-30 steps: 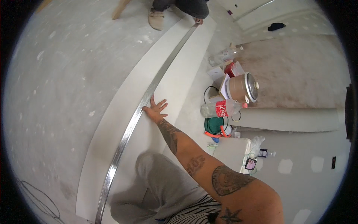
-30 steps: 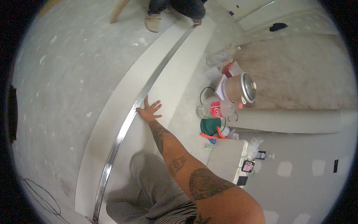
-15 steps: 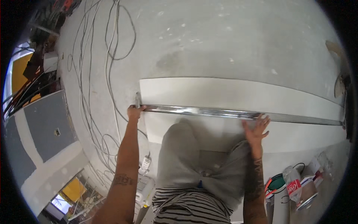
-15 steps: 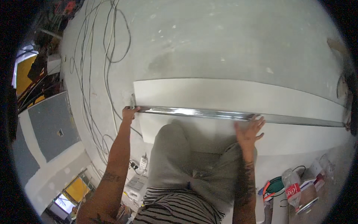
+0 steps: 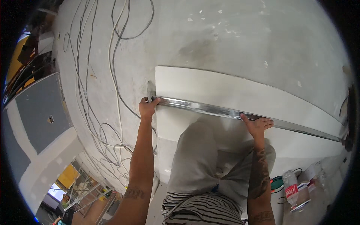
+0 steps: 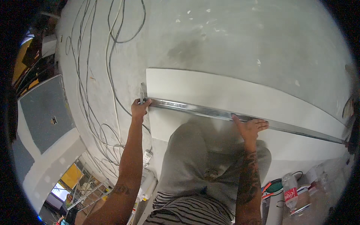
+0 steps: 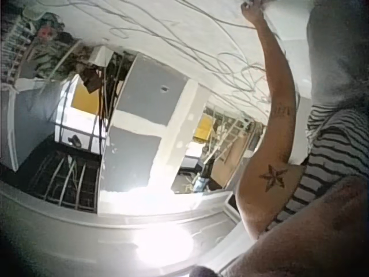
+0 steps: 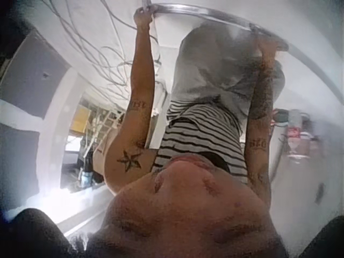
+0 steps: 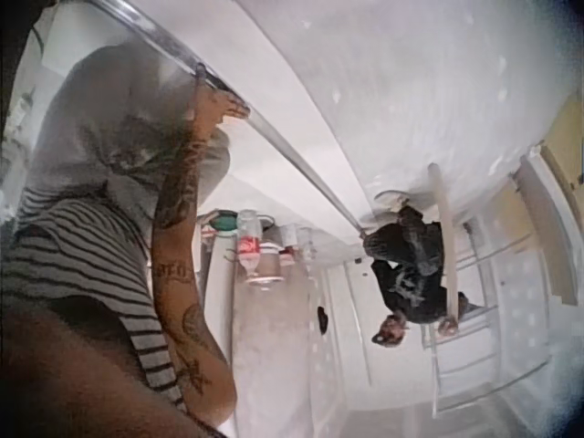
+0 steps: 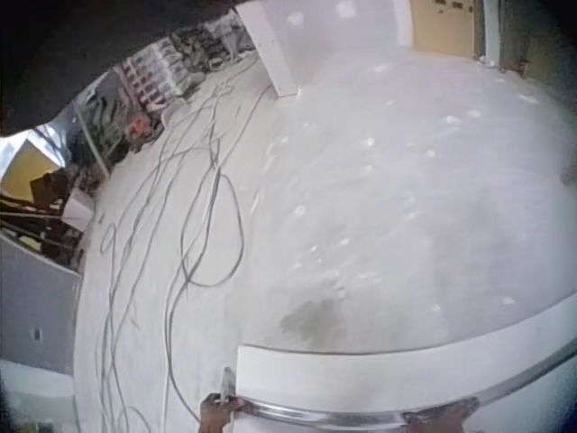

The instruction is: The person scores a drywall board along a metal straightedge using a utility knife. They then snap the board along the score line, slice the backing paper to separate the piece, and scrape the cut edge with the knife.

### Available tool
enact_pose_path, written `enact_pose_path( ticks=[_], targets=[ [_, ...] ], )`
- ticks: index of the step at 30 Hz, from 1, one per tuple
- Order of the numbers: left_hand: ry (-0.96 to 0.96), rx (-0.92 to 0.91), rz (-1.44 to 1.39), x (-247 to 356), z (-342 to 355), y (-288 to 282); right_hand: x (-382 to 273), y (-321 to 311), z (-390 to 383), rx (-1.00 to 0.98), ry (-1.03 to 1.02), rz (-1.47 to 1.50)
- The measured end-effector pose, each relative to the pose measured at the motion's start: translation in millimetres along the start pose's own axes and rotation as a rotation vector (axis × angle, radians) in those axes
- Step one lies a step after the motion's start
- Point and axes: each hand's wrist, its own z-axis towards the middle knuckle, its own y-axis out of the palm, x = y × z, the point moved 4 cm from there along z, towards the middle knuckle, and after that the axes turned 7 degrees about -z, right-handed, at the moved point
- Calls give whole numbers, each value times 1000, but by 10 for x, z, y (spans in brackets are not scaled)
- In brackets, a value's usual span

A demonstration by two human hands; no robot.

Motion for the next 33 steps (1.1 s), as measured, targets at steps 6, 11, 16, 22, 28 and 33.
enact_pose_path(
  ticks=[6,11,16,22,28,33],
  targets=[
    [-72,-57,-23,-26,7,12,33,214,109,134,-29,12],
    [138,-24,93,-7,-19,-150,2,142,78,109,24,103],
    [52,-136,-381,228,-468,-254,-42,69,13,49,67,209],
    [168,-479,-387,837,-1181,403,-25,88,-21,42,52,346],
    [285,-890,-366,1116,-1638,1152,-42,-20,-91,76,95,347],
    [349,-976,-252,1200,-1925,1400,-40,-198,-224,79,102,359]
  ],
)
